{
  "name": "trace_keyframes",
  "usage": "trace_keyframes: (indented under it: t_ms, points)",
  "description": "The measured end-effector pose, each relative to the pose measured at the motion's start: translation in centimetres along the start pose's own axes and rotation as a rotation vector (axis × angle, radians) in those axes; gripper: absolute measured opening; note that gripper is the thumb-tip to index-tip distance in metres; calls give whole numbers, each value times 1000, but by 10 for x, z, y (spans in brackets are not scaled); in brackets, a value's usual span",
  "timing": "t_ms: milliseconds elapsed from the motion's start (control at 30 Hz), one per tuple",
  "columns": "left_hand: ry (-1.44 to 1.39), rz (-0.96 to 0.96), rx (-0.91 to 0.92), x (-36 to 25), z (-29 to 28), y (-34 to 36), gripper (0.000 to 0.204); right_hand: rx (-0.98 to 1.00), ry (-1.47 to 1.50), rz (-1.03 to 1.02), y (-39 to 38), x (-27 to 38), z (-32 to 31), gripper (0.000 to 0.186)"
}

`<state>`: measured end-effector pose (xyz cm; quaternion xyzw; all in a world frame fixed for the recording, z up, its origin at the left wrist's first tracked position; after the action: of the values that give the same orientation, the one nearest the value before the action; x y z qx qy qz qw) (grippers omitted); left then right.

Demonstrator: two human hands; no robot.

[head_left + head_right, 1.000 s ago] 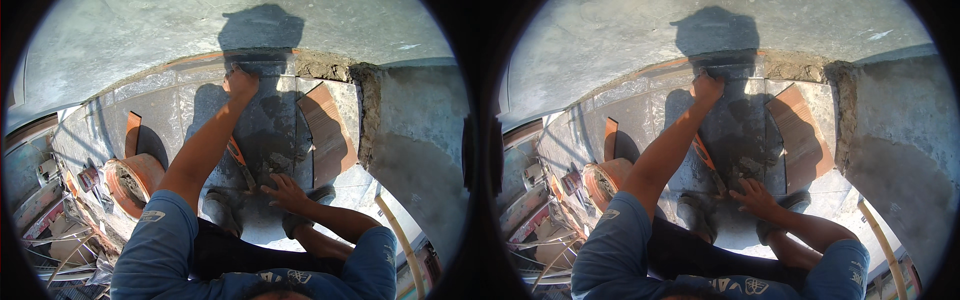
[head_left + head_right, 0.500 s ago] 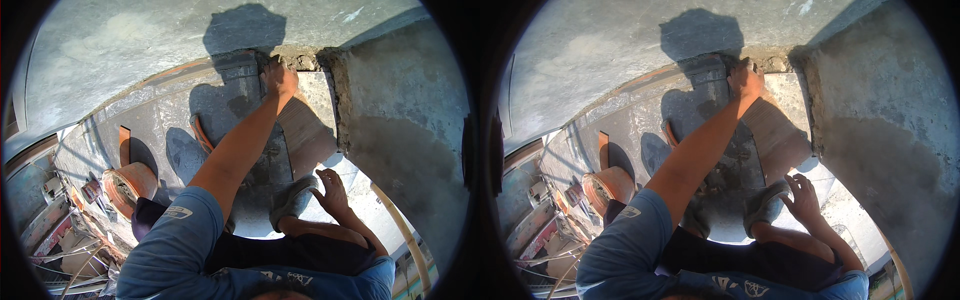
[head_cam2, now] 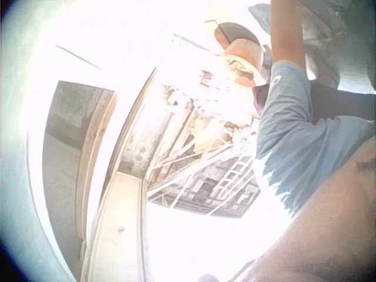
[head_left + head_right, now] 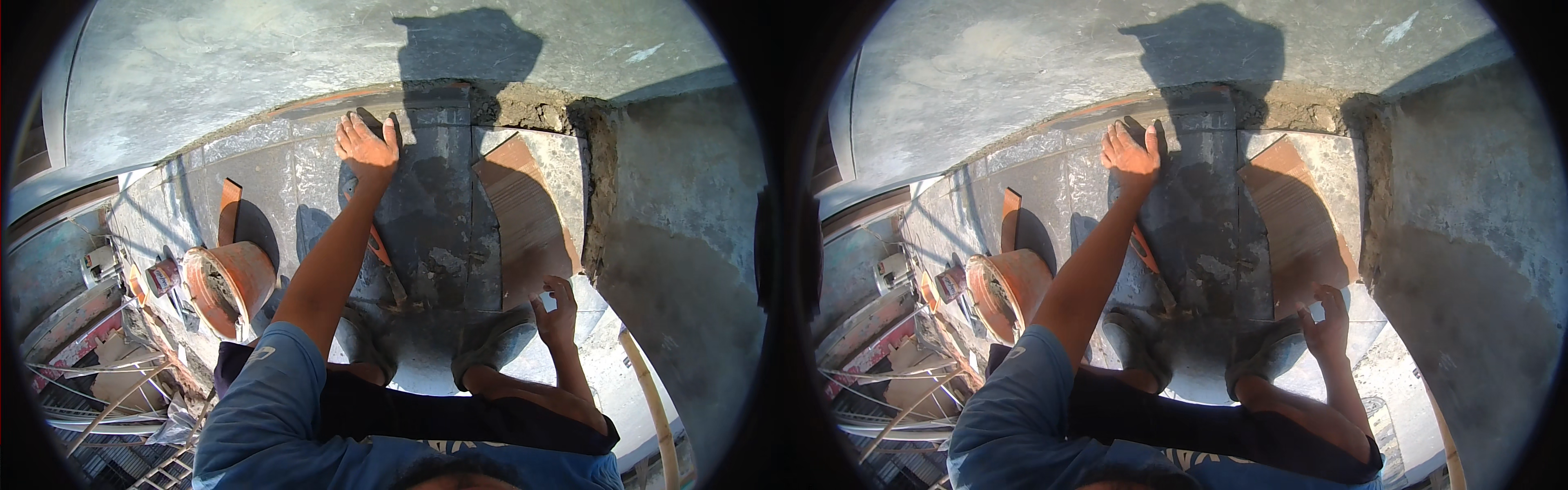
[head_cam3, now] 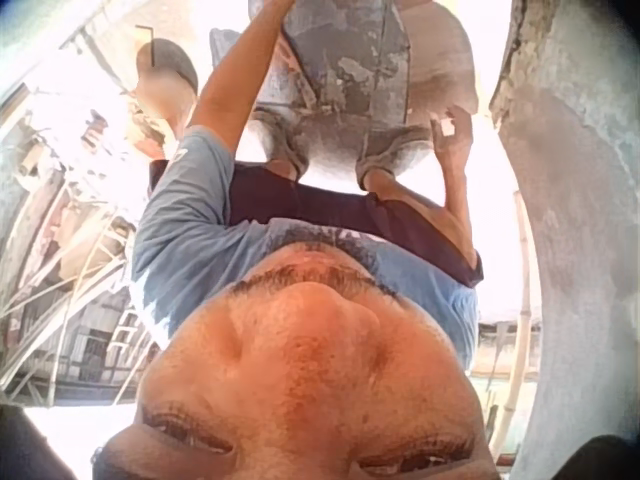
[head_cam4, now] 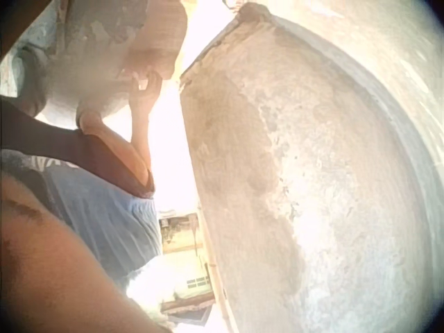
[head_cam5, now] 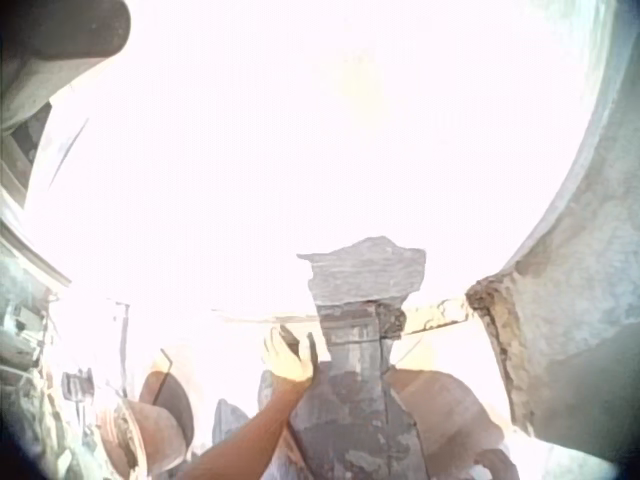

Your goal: The person kneels on a tiled floor and repeatedly places a single tile into a gap, checks its fit, and removes it. They use a hammer to tap the tile and surrounding area, and a trowel to spread cement from a bucket. The tile is handled multiple times without being permanently set.

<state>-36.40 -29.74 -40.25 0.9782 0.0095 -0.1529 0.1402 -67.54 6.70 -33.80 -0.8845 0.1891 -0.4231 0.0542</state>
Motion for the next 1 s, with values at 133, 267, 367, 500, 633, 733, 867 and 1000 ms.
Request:
trace_keyframes:
  t_ms: [133,267,367,500,633,733,867,1000]
  points:
    - [64,-107,139,57,9,23,91,11,-23,-10,-1,-4,2,49]
    - [70,-13,140,32,23,18,89,14,-20,-36,2,-8,4,49]
    - [21,46,143,-33,35,-2,81,22,-25,7,0,-11,2,49]
    - [-203,134,182,-126,53,-39,70,22,-12,-23,2,-6,8,50]
    - [-396,365,337,-226,33,-69,61,-19,-33,-18,2,-5,-3,49]
    - [-438,327,262,-216,17,-66,48,-30,-51,-36,15,2,-8,48]
    - [-355,100,179,-119,-1,-38,30,-16,-135,-20,43,11,-24,46]
    - [-231,-102,100,0,-14,-14,27,-62,-378,-37,75,21,-17,49]
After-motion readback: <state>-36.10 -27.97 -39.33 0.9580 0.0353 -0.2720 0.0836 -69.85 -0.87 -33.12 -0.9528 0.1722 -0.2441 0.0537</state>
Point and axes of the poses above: each hand's wrist, its own y-axis towards the middle knuckle, its own z-axis out of the palm, x = y × z, the point moved 10 cm from there along y, towards the middle knuckle, and after that the axes turned 4 degrees about -z, right-handed, at the moved point
